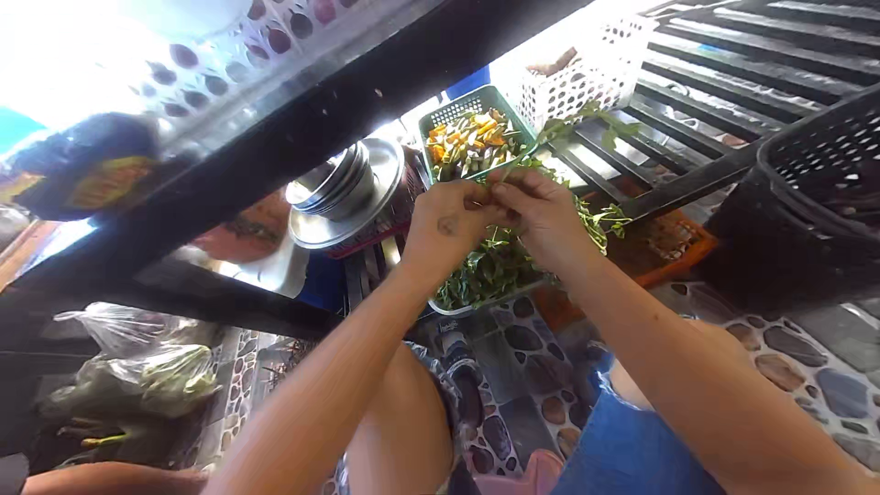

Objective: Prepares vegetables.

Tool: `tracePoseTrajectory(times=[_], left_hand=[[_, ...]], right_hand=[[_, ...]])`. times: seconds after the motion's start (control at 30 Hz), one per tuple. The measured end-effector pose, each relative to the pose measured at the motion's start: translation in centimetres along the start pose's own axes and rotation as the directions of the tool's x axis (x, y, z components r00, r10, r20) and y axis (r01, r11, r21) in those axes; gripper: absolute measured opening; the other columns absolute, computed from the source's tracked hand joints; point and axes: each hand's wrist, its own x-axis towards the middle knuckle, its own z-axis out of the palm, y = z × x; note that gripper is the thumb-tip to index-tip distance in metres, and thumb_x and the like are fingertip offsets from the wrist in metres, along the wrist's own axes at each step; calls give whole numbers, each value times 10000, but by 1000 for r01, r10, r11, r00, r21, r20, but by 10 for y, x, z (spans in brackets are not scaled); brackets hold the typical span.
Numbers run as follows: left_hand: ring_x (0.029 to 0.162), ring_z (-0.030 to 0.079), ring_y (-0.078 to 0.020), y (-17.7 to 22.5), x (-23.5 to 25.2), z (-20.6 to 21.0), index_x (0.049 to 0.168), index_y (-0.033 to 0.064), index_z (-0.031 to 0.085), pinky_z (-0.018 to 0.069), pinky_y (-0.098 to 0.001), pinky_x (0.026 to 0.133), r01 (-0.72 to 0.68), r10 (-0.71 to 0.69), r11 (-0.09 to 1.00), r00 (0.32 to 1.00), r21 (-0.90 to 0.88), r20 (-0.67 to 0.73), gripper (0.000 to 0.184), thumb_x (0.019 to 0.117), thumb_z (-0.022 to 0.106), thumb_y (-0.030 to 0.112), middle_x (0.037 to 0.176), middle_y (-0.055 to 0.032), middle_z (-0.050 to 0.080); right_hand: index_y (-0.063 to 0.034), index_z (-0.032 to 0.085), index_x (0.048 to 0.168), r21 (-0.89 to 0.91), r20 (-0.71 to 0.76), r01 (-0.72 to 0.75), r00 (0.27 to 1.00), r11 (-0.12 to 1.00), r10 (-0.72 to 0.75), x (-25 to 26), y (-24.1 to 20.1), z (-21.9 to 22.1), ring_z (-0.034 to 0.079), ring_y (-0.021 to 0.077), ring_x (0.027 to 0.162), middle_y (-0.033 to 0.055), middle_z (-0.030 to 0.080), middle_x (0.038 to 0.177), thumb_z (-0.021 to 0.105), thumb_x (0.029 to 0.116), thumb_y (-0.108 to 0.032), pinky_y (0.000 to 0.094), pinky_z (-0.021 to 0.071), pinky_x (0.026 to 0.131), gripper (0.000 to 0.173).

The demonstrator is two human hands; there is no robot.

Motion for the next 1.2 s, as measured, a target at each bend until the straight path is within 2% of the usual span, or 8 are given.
tracePoseTrajectory(times=[0.2, 0.5, 0.57, 0.63, 0.67, 0.73, 0.93, 1.2], left_hand=[[720, 710, -147, -21, -19, 25, 1126, 6, 667, 615, -295, 662, 124, -171, 853, 984, -506, -47, 239, 938, 743, 132, 913, -92, 730], [779, 698, -156, -85, -11, 38, 1102, 27, 603, 611, -314, 722, 82, -320, 555, 939, -828, -122, 130, 1023, 619, 129, 902, -66, 688], [793, 708, -168, -101, -8, 35, 1122, 17, 604, 622, -329, 740, 86, -299, 547, 949, -832, -98, 159, 1021, 626, 138, 908, -74, 688], [789, 704, -167, -112, -5, 35, 1117, 17, 604, 619, -330, 741, 90, -284, 524, 956, -847, -74, 151, 1022, 622, 133, 899, -74, 684], [781, 699, -161, -116, -1, 35, 1097, 22, 604, 614, -322, 731, 92, -272, 519, 960, -850, -62, 131, 1023, 620, 128, 889, -72, 686], [758, 697, -154, -119, 11, 36, 1083, 23, 619, 605, -303, 701, 106, -242, 535, 970, -838, -31, 122, 1016, 631, 125, 886, -76, 698], [818, 707, -166, -126, 49, 51, 1304, 64, 637, 606, -322, 719, 148, -91, 673, 989, -725, 117, 290, 1022, 623, 129, 986, -94, 713], [849, 716, -169, -131, 60, 68, 1308, 58, 601, 621, -318, 696, 158, -50, 757, 982, -635, 184, 327, 985, 651, 45, 1063, -103, 701]], right_hand=[[-29, 719, 1077, -203, 22, 25, 1000, 979, -21, -11, -2, -2, 685, 51, 781, 0, 724, 938, 657, 978, -44, 225, 603, 727, 118], [-31, 716, 1122, -642, -41, 42, 995, 766, -89, -23, 24, -24, 671, 56, 787, 31, 716, 971, 623, 1017, -130, 252, 586, 755, 171], [-66, 704, 1224, -777, -10, -5, 1000, 630, -5, -21, 23, -29, 691, 142, 983, 89, 701, 1182, 617, 1017, -119, 333, 584, 875, 230], [-159, 611, 1427, -887, 8, -85, 980, 453, 200, -19, 17, -25, 506, 297, 1383, 158, 475, 1544, 671, 994, -140, 488, 468, 1096, 437], [-185, 586, 1460, -916, 2, -97, 969, 390, 247, -17, 16, -21, 409, 359, 1458, 191, 382, 1607, 694, 985, -168, 558, 404, 1133, 488], [-192, 624, 1423, -939, 7, -78, 969, 335, 245, -13, 20, -21, 406, 376, 1457, 200, 386, 1602, 690, 991, -225, 575, 399, 1126, 438], [-149, 602, 1418, -867, 9, -113, 970, 486, 243, 6, 36, -38, 557, 227, 1333, 101, 513, 1517, 597, 1044, -336, 426, 531, 1016, 417], [-88, 526, 1457, -587, -15, -146, 985, 796, 170, 44, 60, -32, 658, 66, 971, 17, 673, 1211, 606, 1029, -275, 233, 552, 761, 474]])
